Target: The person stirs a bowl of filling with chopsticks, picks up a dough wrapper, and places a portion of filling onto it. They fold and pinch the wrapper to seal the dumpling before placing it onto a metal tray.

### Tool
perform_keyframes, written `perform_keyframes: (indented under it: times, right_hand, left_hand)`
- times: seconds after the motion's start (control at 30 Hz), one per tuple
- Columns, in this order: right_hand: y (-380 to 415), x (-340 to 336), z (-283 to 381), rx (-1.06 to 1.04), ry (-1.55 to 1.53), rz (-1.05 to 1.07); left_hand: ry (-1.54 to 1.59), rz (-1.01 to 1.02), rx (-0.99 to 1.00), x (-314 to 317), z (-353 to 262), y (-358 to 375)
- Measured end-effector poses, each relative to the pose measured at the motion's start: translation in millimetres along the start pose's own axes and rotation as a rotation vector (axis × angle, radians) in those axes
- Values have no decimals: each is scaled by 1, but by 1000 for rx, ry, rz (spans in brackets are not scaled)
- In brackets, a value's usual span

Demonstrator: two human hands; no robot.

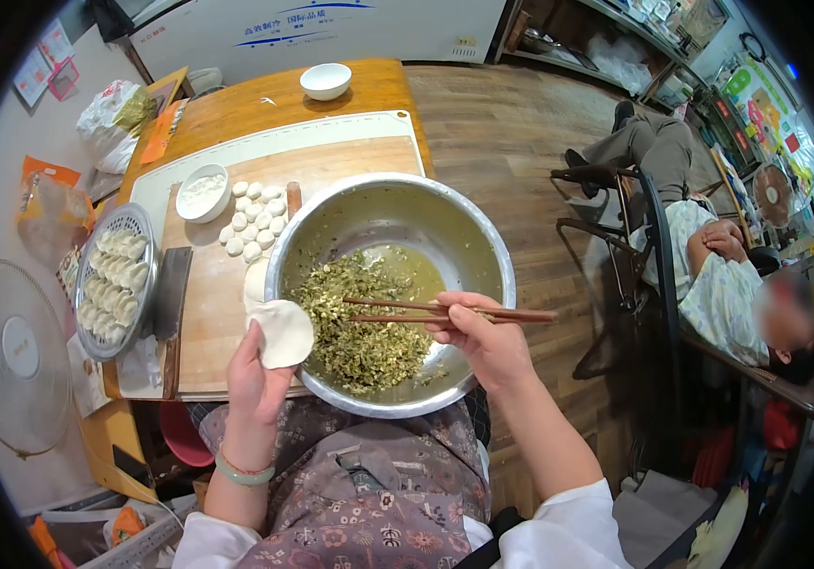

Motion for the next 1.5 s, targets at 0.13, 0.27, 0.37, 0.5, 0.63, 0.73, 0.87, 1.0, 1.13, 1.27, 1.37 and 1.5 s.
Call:
perform_keyframes:
  times: [0.13,0.27,0.37,0.5,0.63,0.73,0.87,1.0,1.13,1.27,1.37,1.5]
  right_hand:
    - [15,12,0,-103,68,43]
    - [19,20,-25,-90,207,56]
    - [24,17,-15,-305,378,140]
    - [26,9,-5,-303,280,115]
    - [23,24,-19,-267,369,127]
    - [19,15,-27,-187,191,75]
    - [25,12,-12,-233,120,89]
    - [25,13,-17,-209,219,99]
    - [25,16,-11,-282,287,69]
    - [26,49,-10,-722,1240,314]
    - [16,62,-45,-753,1470,474]
    - [3,63,-76,-551,1548,622]
  left_hand:
    - [76,79,-132,25,27,-6]
    - [119,79,-176,25,43,-10]
    - [126,38,-133,16,42,-12]
    - [179,40,-111,13,39,-12]
    - [61,37,-84,12,43,-13]
    - [13,55,-29,15,37,-10]
    - [121,28,-51,9,29,-8]
    - [143,41,-62,8,29,-7]
    - [100,62,-59,8,25,-3]
    - [218,92,-90,10,22,-1]
    - [228,100,-105,13,23,-1]
    - [235,144,-113,18,20,4]
Point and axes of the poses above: each hand's wrist, its own y-axis away from the middle knuckle, its own x-axis out of the palm, z = x × y, the point moved 6 cm from there along -y, towards the middle knuckle
